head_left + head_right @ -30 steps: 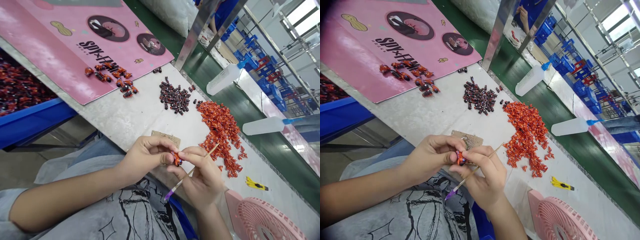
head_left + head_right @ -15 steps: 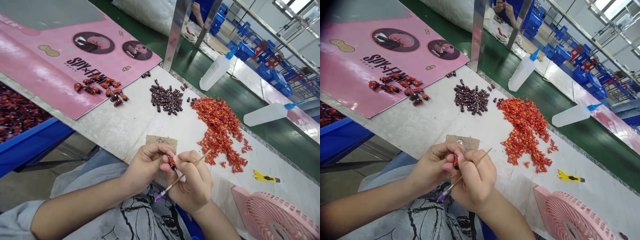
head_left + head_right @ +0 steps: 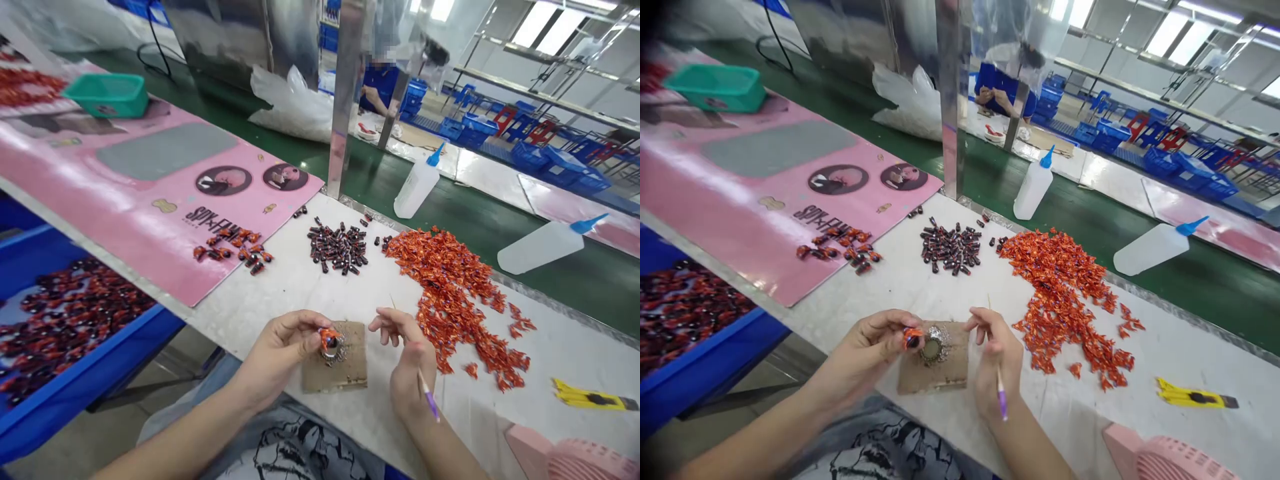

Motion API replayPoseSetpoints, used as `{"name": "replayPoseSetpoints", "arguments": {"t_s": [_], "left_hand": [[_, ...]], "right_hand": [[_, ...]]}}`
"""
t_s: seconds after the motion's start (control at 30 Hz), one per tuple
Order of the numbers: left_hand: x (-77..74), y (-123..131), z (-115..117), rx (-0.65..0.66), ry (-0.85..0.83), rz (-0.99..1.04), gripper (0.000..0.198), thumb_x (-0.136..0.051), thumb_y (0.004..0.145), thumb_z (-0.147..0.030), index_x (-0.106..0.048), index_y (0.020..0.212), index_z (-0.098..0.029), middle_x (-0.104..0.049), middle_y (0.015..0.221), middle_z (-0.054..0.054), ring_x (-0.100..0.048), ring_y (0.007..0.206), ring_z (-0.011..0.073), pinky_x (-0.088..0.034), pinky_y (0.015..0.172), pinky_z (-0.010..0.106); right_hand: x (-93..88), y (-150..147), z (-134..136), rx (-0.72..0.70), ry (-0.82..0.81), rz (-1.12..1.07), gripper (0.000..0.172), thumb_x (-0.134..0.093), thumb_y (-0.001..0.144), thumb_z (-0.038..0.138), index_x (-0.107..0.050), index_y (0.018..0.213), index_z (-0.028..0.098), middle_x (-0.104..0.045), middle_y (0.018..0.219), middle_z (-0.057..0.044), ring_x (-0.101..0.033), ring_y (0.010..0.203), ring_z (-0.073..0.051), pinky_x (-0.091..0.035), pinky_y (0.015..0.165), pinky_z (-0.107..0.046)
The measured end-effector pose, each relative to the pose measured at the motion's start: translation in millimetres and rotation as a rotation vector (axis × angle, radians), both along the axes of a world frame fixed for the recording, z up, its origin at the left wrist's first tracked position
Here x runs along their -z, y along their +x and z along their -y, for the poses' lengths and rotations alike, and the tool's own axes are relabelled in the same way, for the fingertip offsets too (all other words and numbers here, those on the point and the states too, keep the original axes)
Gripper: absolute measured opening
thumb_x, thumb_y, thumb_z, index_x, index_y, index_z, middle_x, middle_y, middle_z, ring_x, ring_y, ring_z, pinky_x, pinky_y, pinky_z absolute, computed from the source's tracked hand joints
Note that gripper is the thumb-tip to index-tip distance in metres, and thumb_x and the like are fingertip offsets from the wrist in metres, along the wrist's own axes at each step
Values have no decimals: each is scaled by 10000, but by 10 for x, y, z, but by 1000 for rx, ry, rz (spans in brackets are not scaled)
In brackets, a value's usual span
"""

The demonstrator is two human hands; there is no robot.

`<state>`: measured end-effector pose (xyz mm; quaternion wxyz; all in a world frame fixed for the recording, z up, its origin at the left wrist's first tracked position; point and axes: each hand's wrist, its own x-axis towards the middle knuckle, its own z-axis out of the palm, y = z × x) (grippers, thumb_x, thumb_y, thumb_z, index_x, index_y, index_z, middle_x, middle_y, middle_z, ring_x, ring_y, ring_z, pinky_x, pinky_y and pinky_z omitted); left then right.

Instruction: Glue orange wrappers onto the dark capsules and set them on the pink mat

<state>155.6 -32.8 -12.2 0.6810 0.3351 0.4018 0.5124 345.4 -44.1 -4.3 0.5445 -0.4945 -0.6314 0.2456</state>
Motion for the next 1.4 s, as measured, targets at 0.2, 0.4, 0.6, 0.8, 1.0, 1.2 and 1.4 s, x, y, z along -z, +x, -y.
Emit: {"name": "replayPoseSetpoints", "arguments": {"t_s": [0.2, 0.4, 0.6, 0.8, 1.0, 1.2, 1.4], "left_hand": [[255, -845, -581, -271, 725, -1180, 208, -599, 867, -348, -770, 819, -240, -795, 850, 65, -724, 854, 257, -580, 854, 398], [269, -1071, -869, -168, 805, -1412, 296, -494, 900, -355, -748, 915, -203, -778, 1000, 147, -711, 958, 328, -566, 877, 472], [202, -403, -1088, 76, 775, -1571, 219, -550, 900, -253, -709, 1041, -203, -737, 1037, 122, -697, 974, 293, -559, 833, 380], [147, 47, -1245, 175, 661, -1729, 279, -451, 898, -52, -688, 965, -182, -691, 977, 121, -678, 920, 262, -524, 751, 324], [155, -32, -1195, 189, 664, -1719, 430, -375, 851, 44, -698, 1065, -143, -697, 1000, 150, -648, 976, 287, -525, 825, 367], [104, -275, -791, 22, 718, -1566, 403, -410, 899, -34, -715, 1122, -174, -705, 1081, 119, -653, 1026, 256, -528, 915, 385], [85, -338, -194, -123, 346, -457, 130, -788, 772, -328, -796, 842, -219, -772, 906, 49, -716, 880, 208, -607, 822, 338]], "right_hand": [[144, 8, -120, 140, -138, -345, 528, -412, 925, 709, -606, 1056, 236, -651, 827, -28, -589, 608, -133, -473, 522, -261], [220, 42, -199, -109, -385, -353, 588, -455, 905, 712, -710, 863, 184, -745, 766, -102, -656, 621, -177, -503, 529, -290], [270, 10, -219, -193, -510, -202, 441, -682, 790, 624, -718, 850, 189, -751, 761, -75, -694, 684, -196, -547, 614, -305], [316, -49, -191, -223, -534, -112, 263, -650, 820, 425, -641, 710, 186, -694, 645, -37, -630, 598, -157, -501, 590, -272], [337, -124, -137, -259, -505, 11, 137, -608, 836, 279, -642, 733, 194, -660, 648, -21, -575, 595, -150, -438, 576, -261], [337, -158, -114, -297, -404, 95, 114, -603, 841, 224, -612, 729, 205, -664, 730, -43, -614, 737, -193, -441, 681, -300], [292, -168, -100, -331, -316, 243, 183, -542, 888, 223, -592, 714, 202, -629, 666, -24, -578, 646, -164, -429, 626, -280]]}}
